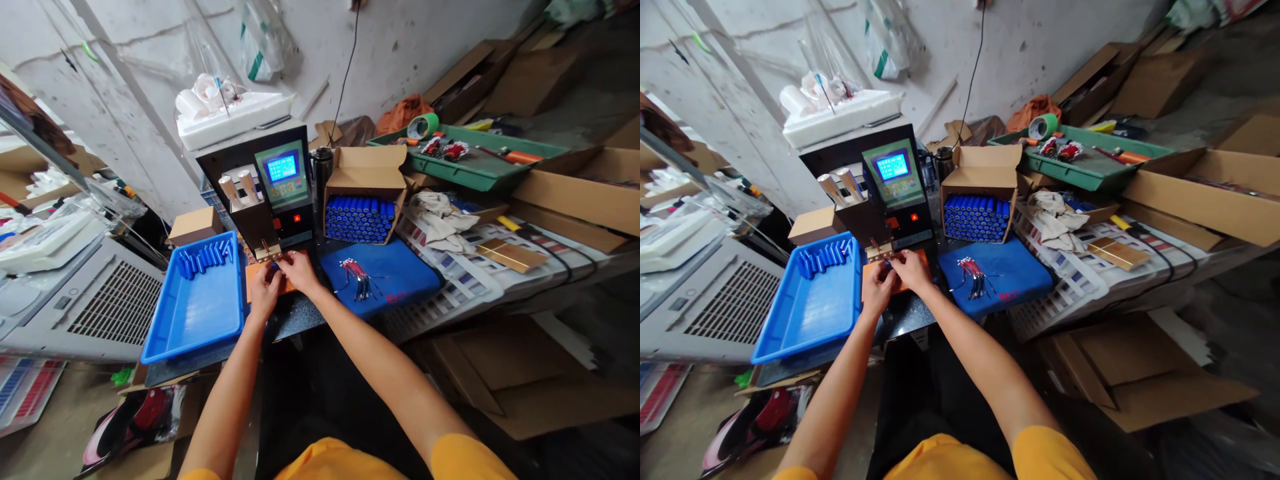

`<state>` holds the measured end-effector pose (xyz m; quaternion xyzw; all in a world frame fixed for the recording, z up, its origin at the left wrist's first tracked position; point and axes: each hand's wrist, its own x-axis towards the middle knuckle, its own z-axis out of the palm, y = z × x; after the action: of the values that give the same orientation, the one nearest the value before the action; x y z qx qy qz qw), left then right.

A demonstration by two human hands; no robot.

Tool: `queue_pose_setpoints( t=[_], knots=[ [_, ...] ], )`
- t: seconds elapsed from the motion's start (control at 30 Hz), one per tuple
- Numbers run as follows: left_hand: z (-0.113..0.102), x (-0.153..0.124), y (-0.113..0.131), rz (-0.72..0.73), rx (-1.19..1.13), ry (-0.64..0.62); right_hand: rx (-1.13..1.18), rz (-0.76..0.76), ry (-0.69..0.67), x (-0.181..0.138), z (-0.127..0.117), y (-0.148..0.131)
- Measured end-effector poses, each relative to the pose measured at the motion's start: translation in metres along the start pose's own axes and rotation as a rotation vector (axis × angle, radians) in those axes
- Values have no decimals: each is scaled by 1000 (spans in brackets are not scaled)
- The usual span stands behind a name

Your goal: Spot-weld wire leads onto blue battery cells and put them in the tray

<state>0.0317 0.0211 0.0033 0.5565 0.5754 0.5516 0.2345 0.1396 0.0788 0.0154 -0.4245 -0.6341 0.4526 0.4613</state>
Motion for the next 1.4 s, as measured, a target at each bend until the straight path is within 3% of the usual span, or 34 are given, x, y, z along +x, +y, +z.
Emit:
queue_pose_setpoints(
  t=[0.3, 0.53, 0.67, 0.83, 0.93, 1.1, 1.4],
  knots=[
    [0, 0, -1, 4, -7, 9, -41, -3, -77, -14, -19, -9],
    [-3, 1, 0, 36, -3, 15, 260, 189, -134, -15, -19, -13],
    [-14, -12, -3, 98, 74, 94, 358, 237, -127, -15, -21, -15],
    [-16, -34, -5, 238, 256, -1, 431, 287, -124, -14, -22, -15],
    [-10, -38, -4, 248, 315, 22, 439, 302, -113, -12, -22, -15],
    [-9, -33, 0, 184, 241, 14, 396, 219, -141, -15, -24, -12],
    [-19, -16, 6, 104, 231, -120, 80, -101, -289, -27, -21, -6]
  ],
)
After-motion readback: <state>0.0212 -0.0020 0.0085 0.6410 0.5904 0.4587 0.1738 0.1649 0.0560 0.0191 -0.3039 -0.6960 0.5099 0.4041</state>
